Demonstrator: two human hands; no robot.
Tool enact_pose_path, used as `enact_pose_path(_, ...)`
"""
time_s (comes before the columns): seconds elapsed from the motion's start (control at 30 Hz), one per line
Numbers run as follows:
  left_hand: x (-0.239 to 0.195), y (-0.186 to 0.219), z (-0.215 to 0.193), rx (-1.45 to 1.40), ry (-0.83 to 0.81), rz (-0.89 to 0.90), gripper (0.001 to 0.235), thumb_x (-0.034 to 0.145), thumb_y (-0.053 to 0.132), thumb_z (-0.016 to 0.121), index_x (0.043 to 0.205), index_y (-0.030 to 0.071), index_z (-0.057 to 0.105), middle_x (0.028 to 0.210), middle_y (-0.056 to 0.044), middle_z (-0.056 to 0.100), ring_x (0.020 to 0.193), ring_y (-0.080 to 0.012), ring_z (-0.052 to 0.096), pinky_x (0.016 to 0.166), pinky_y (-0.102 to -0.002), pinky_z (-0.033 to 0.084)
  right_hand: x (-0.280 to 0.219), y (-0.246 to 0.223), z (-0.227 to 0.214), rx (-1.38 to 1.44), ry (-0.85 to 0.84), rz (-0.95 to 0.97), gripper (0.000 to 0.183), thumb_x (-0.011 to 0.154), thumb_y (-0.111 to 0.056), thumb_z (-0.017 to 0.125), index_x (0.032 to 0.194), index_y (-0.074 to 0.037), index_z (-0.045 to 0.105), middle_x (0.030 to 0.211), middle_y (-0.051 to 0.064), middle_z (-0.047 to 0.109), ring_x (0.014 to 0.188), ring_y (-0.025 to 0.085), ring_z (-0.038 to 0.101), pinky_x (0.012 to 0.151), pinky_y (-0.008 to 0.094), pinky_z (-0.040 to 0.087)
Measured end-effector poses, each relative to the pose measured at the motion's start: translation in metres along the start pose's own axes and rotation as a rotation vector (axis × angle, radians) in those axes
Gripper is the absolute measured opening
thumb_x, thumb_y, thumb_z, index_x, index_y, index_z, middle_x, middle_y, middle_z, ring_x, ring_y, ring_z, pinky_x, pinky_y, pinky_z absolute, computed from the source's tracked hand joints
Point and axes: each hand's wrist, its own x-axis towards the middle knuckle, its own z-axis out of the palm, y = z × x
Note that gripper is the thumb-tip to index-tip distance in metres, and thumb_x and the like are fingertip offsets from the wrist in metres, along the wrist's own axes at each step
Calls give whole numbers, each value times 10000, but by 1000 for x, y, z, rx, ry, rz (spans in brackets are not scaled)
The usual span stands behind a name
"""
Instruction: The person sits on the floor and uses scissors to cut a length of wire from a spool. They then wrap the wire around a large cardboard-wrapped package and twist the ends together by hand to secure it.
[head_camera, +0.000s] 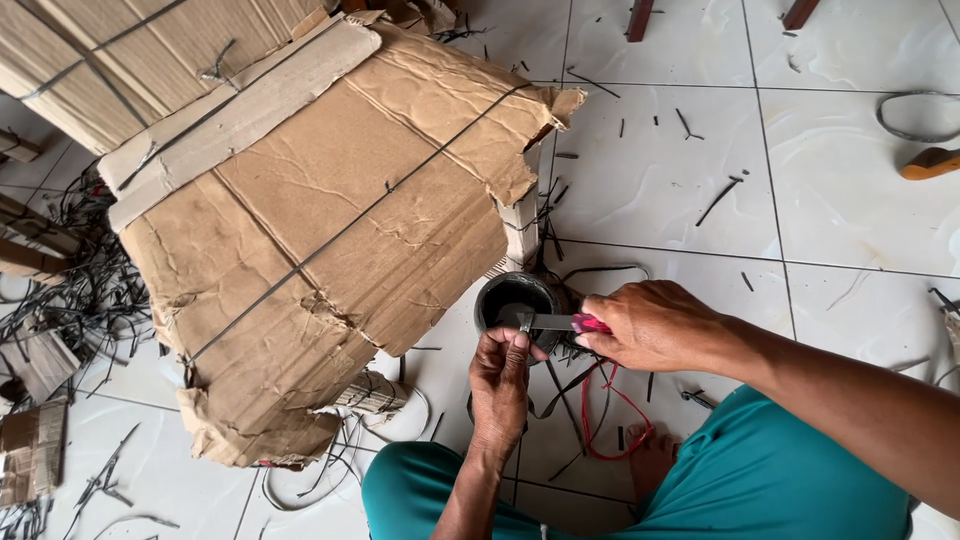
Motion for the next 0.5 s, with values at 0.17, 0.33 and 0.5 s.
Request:
enact_pose_path(0.17,-4,-3,24,-70,-75,32,125,1011,230,646,964,120,611,752,-74,710,739,-147,631,786,-323,481,15,1,19,9,147,-77,295,1002,-443,579,940,-156,553,651,65,659,578,352,625,517,493,445)
enact_pose_path(0.33,-7,-7,29,-7,-47,-13,158,1021,229,635,929,111,584,685,-44,637,609,-100,479,606,-273,368,15,6,15,3,160,-137,278,997,-386,629,948,-131,530,662,66,654,575,356,611,522,495,450)
enact_pose_path(0.5,-16,-12,-2,61,9,-139,182,1035,229,617,898,109,609,663,-38,592,492,-92,324,463,-277,236,22,62,-7,98,-36,261,480,1056,-468,422,1391,-138,522,807,91,720,626,234,690,545,412,535)
